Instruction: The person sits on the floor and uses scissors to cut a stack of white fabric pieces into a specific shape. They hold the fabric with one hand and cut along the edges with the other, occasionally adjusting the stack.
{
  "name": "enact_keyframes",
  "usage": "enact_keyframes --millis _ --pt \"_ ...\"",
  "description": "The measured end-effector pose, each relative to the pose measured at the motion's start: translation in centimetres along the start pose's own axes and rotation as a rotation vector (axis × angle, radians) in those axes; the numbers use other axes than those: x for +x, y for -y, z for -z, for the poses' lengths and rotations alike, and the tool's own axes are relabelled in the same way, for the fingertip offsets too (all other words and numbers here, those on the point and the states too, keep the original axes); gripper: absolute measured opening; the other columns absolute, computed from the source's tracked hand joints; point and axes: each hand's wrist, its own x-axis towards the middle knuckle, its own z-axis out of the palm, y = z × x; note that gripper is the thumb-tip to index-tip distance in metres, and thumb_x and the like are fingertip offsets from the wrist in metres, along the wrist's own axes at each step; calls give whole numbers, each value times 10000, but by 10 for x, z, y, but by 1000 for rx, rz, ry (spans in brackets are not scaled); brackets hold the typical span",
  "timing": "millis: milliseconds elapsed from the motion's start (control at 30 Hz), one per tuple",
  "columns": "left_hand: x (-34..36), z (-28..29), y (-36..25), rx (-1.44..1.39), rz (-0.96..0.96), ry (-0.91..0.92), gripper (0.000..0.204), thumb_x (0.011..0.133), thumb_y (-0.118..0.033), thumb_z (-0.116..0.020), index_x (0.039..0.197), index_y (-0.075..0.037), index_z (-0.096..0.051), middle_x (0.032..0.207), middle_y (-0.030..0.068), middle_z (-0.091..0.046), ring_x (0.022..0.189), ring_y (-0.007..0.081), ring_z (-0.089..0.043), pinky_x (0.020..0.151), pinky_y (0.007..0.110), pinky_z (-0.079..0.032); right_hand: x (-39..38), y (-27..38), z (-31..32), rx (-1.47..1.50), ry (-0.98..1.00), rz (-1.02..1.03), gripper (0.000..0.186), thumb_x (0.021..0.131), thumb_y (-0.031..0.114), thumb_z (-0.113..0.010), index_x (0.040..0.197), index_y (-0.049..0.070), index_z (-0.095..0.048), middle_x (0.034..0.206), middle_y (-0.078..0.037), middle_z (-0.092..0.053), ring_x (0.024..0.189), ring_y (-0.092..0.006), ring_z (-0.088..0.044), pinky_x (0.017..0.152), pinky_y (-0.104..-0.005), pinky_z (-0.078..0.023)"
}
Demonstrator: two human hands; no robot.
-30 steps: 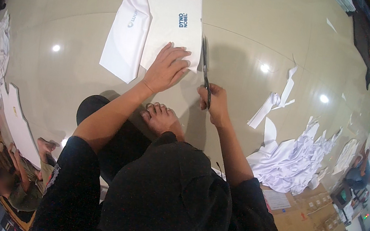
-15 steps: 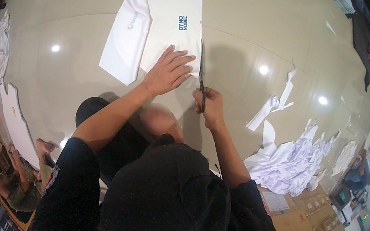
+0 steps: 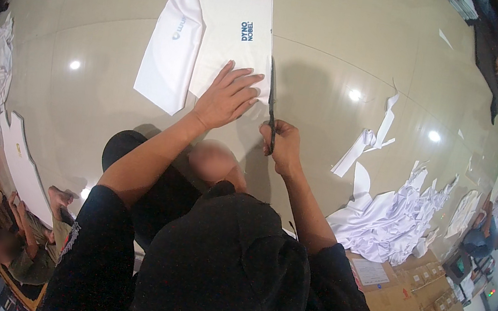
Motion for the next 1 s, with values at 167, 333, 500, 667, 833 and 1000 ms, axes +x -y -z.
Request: enact_keyframes --millis 167,333,500,667,833,1000 --pt "1 0 0 9 0 7 214 1051 -254 -694 1222 -126 -700 1554 56 -602 1478 321 -507 1313 648 -292 0 -1 -1 -21 -9 18 207 927 202 -796 835 56 -681 653 15 -589 506 -99 -552 473 -284 -430" --pt "1 -1 0 23 2 -6 203 1035 -240 -712 1212 -141 -697 1523 40 -612 1467 298 -520 1303 657 -313 0 -1 -2 -26 -17 12 212 926 193 -796 815 61 -673 642 15 -583 500 -98 -547 470 -286 -425" --pt "0 -1 2 6 1 10 212 1050 -253 -694 1216 -121 -699 1555 56 -596 1476 326 -504 1311 657 -297 -2 -3 -1 -28 -25 19 214 929 191 -797 813 62 -672 641 15 -586 496 -96 -549 463 -284 -429" --pt "-1 -1 2 -2 4 13 208 1053 -251 -694 1219 -125 -703 1557 54 -594 1477 323 -503 1311 661 -297 -1 -4 -1 -47 -28 24 210 932 196 -799 830 52 -685 653 12 -596 499 -98 -554 460 -283 -433" --pt "-1 -1 2 -3 6 16 210 1052 -249 -697 1224 -128 -702 1560 51 -592 1475 320 -504 1312 664 -299 -5 0 -2 -66 -43 8 205 933 203 -797 851 45 -696 664 8 -602 505 -103 -559 469 -283 -428" --pt "-2 -1 2 -10 2 18 210 1054 -249 -696 1226 -129 -699 1563 49 -593 1484 320 -503 1314 664 -295 -3 4 0 -31 -14 22 227 916 220 -808 833 54 -676 655 14 -587 503 -105 -554 475 -285 -428"
